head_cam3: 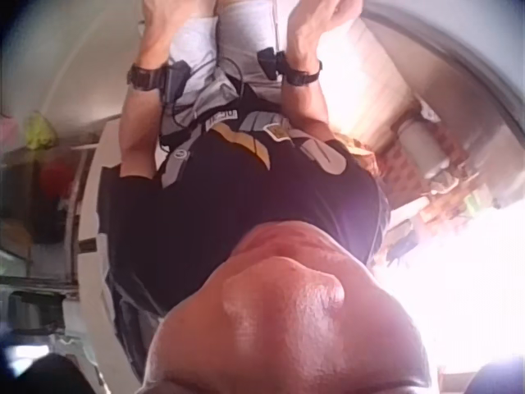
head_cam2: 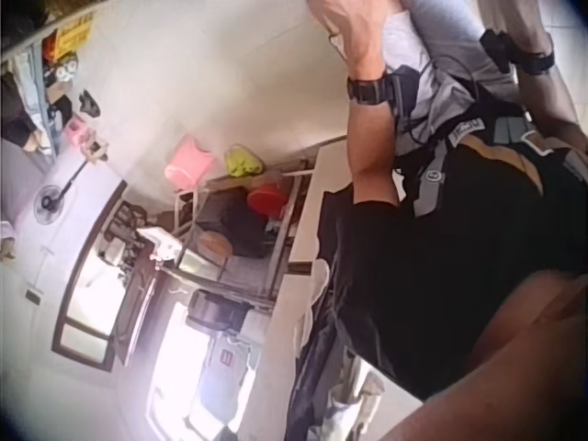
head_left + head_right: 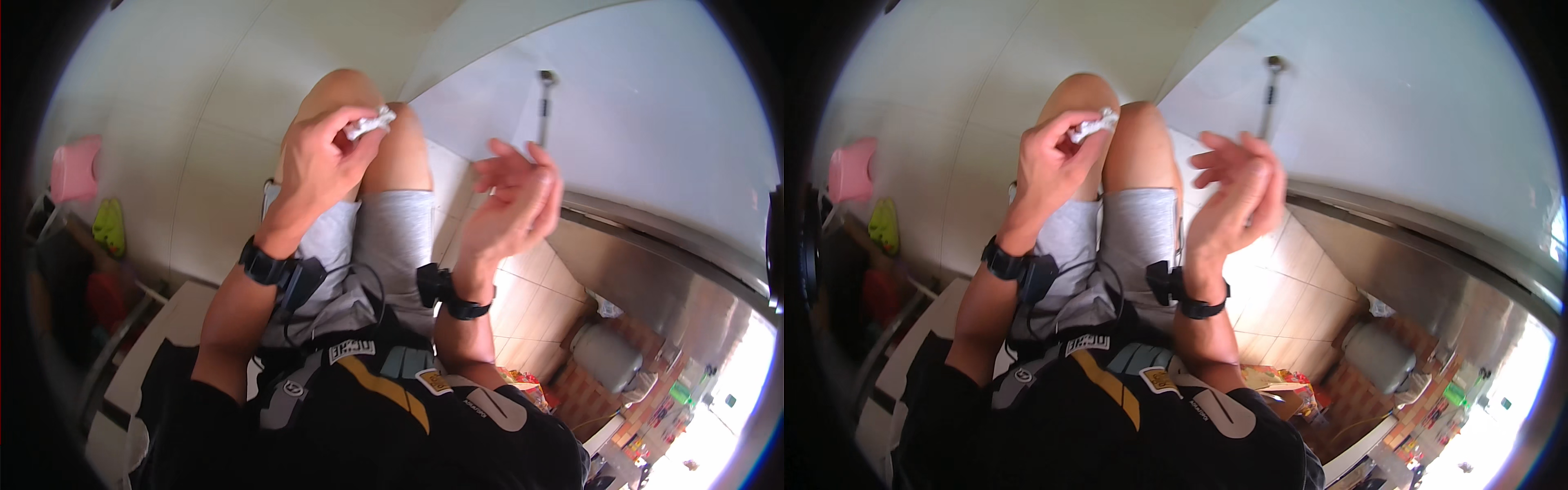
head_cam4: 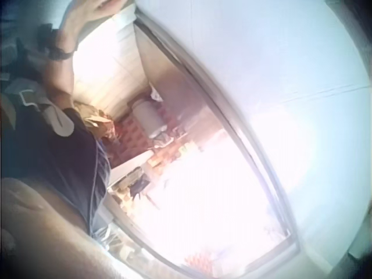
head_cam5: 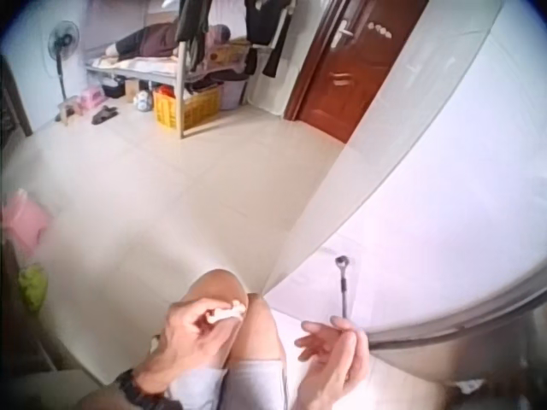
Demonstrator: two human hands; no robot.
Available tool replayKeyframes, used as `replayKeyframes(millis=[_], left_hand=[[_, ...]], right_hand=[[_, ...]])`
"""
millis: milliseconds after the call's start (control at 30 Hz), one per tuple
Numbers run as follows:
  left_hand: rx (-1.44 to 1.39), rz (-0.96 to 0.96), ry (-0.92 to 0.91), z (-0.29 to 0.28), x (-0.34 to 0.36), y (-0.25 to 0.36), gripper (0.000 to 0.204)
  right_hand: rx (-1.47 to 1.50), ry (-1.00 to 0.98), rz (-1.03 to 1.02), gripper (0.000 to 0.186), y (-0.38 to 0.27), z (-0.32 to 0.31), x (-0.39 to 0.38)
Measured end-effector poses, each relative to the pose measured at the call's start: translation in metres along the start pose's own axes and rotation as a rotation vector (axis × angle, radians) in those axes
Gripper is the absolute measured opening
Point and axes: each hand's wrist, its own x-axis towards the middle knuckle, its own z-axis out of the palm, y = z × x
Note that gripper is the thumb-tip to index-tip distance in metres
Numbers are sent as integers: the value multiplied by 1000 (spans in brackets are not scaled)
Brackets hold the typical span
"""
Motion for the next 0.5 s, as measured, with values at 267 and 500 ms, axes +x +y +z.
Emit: replayKeyframes(millis=[267,500], left_hand=[[-211,-63,-44,2,0,-16,22],[-206,49,46,-10,1,-26,25]], right_hand=[[-77,79,271,38,19,-17,22],[-57,182,155,33,16,-26,22]])
